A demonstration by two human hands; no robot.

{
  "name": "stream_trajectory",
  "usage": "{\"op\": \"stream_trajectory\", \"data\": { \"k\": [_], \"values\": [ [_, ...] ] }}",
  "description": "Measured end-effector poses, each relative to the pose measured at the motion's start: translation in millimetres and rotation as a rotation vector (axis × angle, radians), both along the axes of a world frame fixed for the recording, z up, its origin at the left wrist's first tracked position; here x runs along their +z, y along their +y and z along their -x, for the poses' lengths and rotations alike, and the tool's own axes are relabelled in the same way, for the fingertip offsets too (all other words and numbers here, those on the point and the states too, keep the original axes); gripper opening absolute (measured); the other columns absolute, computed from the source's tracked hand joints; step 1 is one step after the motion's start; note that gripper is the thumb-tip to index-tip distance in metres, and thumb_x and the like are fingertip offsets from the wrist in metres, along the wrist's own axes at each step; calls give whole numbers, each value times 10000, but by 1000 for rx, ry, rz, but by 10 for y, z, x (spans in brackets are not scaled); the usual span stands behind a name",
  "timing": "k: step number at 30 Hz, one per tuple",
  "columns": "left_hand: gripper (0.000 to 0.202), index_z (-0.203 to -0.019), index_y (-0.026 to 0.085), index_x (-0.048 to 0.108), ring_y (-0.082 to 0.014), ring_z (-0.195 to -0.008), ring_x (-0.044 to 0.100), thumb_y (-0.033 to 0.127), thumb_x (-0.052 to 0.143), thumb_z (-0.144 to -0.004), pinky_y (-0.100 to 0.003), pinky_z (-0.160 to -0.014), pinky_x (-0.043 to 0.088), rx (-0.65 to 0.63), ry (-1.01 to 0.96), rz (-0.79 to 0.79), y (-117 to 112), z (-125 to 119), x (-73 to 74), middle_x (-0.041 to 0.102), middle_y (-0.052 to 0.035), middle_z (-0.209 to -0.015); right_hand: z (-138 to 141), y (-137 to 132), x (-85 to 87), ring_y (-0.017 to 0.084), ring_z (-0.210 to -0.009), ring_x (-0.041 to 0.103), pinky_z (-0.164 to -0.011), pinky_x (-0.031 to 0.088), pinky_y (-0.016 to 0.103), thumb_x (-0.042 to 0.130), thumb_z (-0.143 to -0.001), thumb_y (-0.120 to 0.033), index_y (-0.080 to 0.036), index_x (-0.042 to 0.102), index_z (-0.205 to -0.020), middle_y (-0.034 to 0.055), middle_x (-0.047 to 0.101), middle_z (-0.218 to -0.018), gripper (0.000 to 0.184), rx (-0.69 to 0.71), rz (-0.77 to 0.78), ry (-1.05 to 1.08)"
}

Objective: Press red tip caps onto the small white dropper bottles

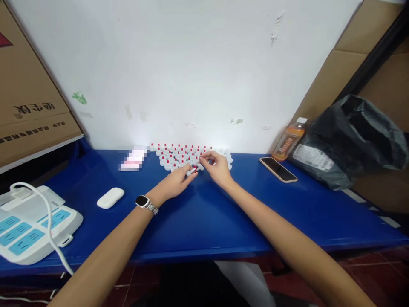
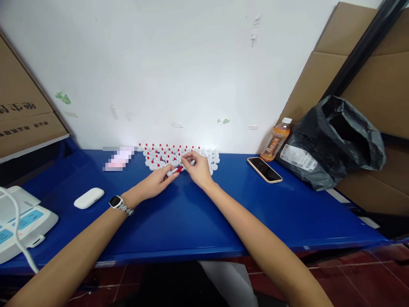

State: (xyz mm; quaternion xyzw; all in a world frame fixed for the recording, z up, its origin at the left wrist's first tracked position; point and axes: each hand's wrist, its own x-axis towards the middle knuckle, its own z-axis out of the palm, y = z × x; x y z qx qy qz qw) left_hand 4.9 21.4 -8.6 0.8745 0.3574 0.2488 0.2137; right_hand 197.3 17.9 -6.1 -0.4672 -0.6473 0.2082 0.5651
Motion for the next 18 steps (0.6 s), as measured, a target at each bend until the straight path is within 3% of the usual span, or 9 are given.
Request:
{"op": "stream_trajectory", "data": {
  "k": [4,11,18],
  "values": [
    [325,-984,208,497,-195,-674,583,504,364,-1006,-300,-620,373,19,8,-36,-77,-73,29,619,-19,-758,164,-112,-48,186,-770,680,-700,507,297,642,-842,-425,-188,675,-883,58,737,-839,242,27,55,221],
    [249,-987,198,479,-231,-727,615,412,354,-1017,-327,-634,399,126,18,-107,-167,-188,18,632,-60,-804,264,-198,-75,162,-673,612,-662,496,287,676,-823,-461,-198,655,-776,28,692,-742,267,-62,5,211],
    [266,-1109,179,477,-270,-889,642,387,332,-1028,-387,-755,466,147,-22,-136,-161,-227,-37,646,-119,-974,293,-239,-75,142,-631,548,-639,466,280,684,-813,-482,-202,606,-712,7,645,-691,307,-93,7,246]
  ]
}}
